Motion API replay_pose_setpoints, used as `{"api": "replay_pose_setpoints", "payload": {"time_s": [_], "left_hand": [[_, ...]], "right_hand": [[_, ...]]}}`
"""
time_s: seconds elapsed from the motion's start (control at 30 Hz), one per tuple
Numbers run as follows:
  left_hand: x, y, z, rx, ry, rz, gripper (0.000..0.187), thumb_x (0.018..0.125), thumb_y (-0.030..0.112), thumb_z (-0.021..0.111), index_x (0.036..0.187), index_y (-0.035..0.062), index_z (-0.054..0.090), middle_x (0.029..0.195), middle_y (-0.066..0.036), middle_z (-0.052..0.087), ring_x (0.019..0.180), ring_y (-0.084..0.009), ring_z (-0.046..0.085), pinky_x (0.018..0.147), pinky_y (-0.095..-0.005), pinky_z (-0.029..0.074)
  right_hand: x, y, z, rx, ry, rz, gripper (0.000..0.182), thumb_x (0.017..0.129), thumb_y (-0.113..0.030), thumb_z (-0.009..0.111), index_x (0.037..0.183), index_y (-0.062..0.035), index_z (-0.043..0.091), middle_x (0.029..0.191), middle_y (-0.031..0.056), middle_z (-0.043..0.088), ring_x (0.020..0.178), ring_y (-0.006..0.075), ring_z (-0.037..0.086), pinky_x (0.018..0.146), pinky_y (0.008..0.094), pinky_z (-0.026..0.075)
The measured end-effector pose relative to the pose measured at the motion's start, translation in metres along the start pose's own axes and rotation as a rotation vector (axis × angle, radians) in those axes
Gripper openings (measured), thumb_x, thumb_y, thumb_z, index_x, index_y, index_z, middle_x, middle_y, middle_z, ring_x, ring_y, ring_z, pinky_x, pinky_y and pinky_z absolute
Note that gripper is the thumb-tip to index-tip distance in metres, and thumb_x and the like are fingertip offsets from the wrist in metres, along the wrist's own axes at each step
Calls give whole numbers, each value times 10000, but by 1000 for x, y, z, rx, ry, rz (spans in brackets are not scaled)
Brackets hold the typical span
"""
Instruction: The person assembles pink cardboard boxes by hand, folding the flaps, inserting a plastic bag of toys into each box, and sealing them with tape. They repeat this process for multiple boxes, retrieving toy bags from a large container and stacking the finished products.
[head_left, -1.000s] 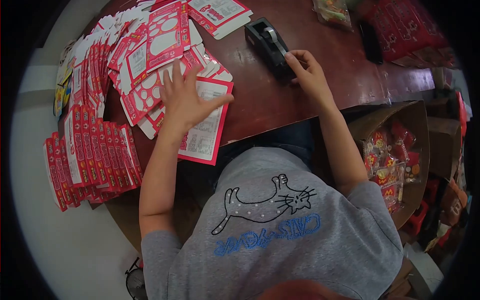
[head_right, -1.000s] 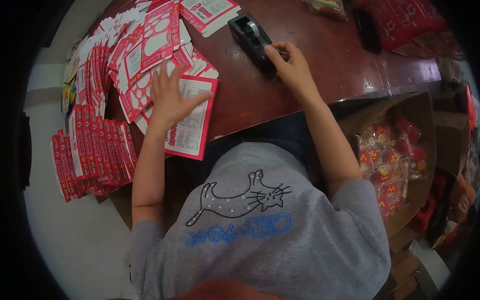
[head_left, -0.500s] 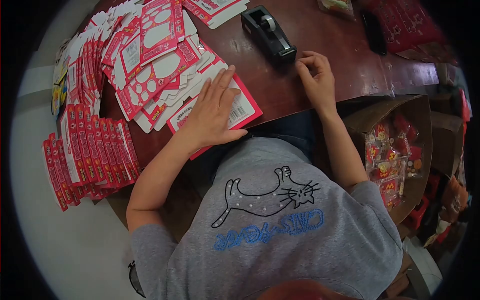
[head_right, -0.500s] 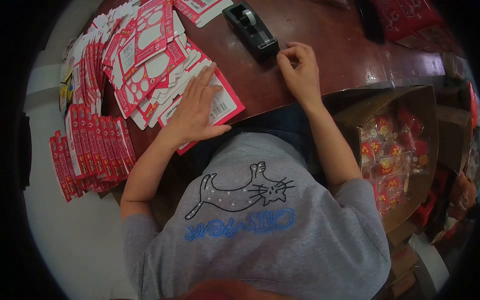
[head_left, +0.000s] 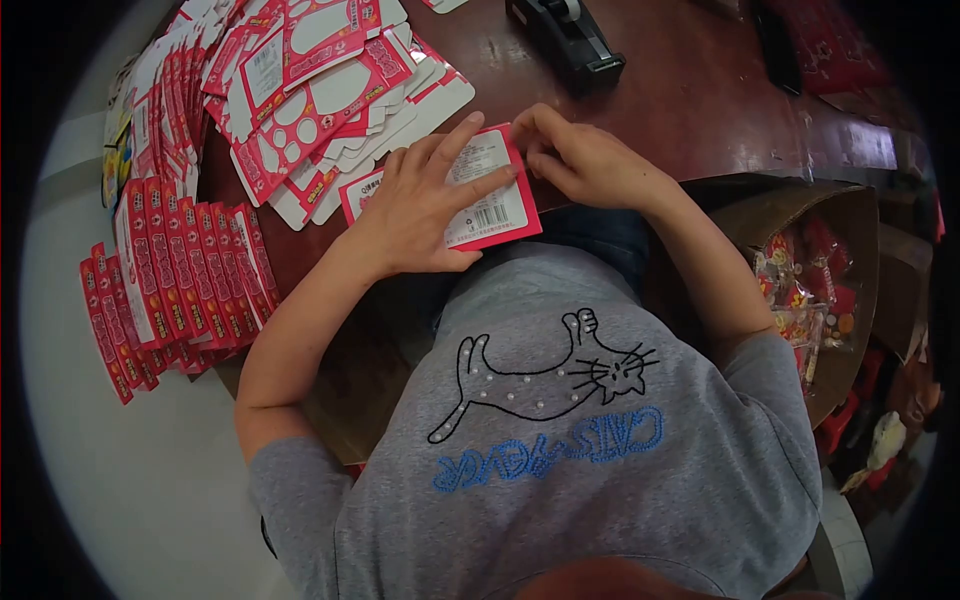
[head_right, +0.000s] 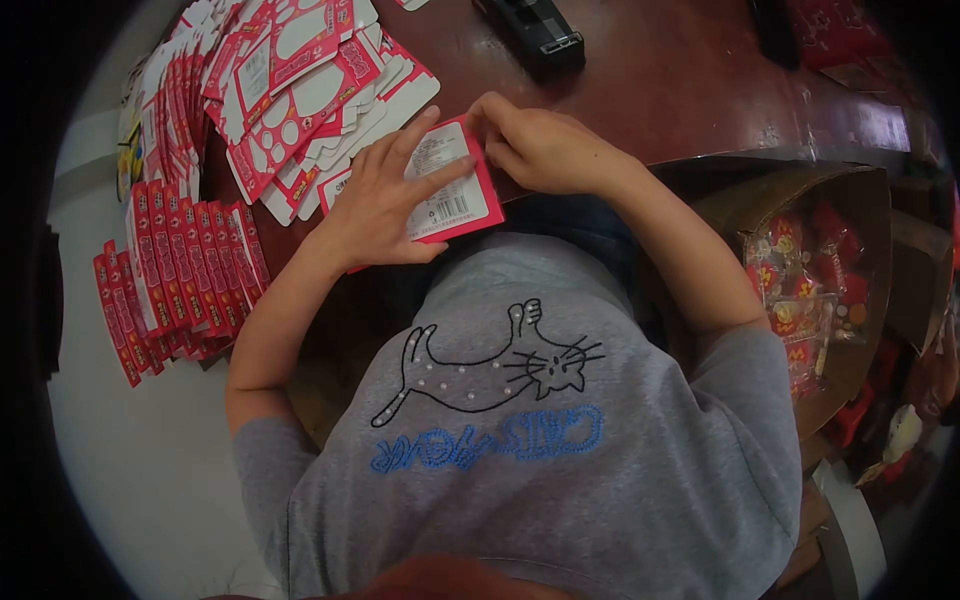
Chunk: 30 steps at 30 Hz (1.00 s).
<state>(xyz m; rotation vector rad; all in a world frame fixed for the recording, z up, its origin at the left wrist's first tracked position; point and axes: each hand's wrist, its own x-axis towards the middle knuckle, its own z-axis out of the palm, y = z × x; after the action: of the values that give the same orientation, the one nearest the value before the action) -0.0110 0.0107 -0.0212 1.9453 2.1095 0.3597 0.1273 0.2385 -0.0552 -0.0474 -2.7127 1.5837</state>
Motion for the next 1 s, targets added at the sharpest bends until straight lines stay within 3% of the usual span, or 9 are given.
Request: {"api": "replay_pose_setpoints", "payload": {"time_s": [0.23, 0.3, 0.4, 0.5, 0.6, 0.67, 0.77, 0.9, 1.0], "left_hand": [[1, 1, -2, 17, -24, 7, 872, 570, 374, 857, 1393, 295, 577, 1619, -129, 259, 1366, -401, 380, 1087, -547, 360], [-3, 4, -11, -24, 55, -50, 891, 574, 377, 874, 1399, 252, 562, 1605, -147, 271, 1374, -409, 373, 1102, -547, 355], [-13, 3, -28, -163, 357, -274, 1012, 603, 387, 928, 1459, 132, 453, 1552, -209, 316, 1423, -425, 329, 1141, -532, 346], [-33, -7, -42, -1059, 492, -720, 1107, 657, 392, 933, 1536, 124, 316, 1591, -243, 216, 1476, -411, 254, 1176, -496, 325], [-55, 2, -57, -209, 202, -524, 1103, 687, 347, 910, 1575, 182, 277, 1644, -225, 117, 1512, -443, 150, 1194, -584, 248], [-53, 10, -69, 182, -209, -243, 1107, 659, 290, 892, 1586, 237, 288, 1676, -149, 117, 1535, -427, 108, 1200, -648, 168], [-44, -2, -54, 477, -343, 139, 1063, 642, 248, 870, 1563, 287, 341, 1670, -97, 189, 1544, -361, 145, 1212, -641, 146], [7, 8, -52, 387, -429, 204, 925, 648, 289, 841, 1486, 338, 453, 1606, -96, 324, 1530, -336, 199, 1212, -653, 121], [26, 13, -34, 213, -234, 164, 896, 612, 363, 861, 1439, 316, 519, 1556, -123, 375, 1503, -366, 237, 1202, -670, 118]], "right_hand": [[-7, -11, -2, -407, 79, 184, 302, 916, -127, 684, 1172, -65, 535, 865, 119, 687, 770, 256, 699, 703, 364, 536], [-12, -11, -12, -138, 422, 165, 254, 915, -240, 689, 1080, -81, 578, 885, 113, 715, 809, 306, 714, 684, 420, 539], [-7, 7, -37, -8, 913, 88, 337, 924, -333, 724, 1083, -52, 623, 846, 48, 690, 711, 141, 634, 635, 300, 507], [2, 40, -51, 119, 896, 134, 318, 926, -309, 724, 1094, -47, 660, 868, 50, 684, 762, 137, 626, 674, 287, 506], [7, 9, -62, 390, 633, 429, 293, 923, -282, 729, 1096, -49, 690, 973, 66, 684, 860, 147, 632, 743, 285, 503], [11, 22, -62, 500, 603, 380, 250, 935, -277, 721, 1073, -71, 692, 1050, 37, 666, 943, 119, 606, 811, 297, 481], [9, 35, -51, 526, 663, 205, 184, 935, -253, 721, 1019, -91, 702, 1201, 27, 623, 1045, 103, 586, 889, 308, 460], [-5, 36, -38, 230, 841, 25, 175, 898, -222, 748, 932, -52, 722, 1287, 118, 600, 1110, 171, 588, 845, 298, 511], [-18, 37, -33, -122, 818, 264, 132, 897, -173, 736, 920, -45, 715, 1249, 106, 621, 1199, 190, 577, 870, 307, 527]]}}
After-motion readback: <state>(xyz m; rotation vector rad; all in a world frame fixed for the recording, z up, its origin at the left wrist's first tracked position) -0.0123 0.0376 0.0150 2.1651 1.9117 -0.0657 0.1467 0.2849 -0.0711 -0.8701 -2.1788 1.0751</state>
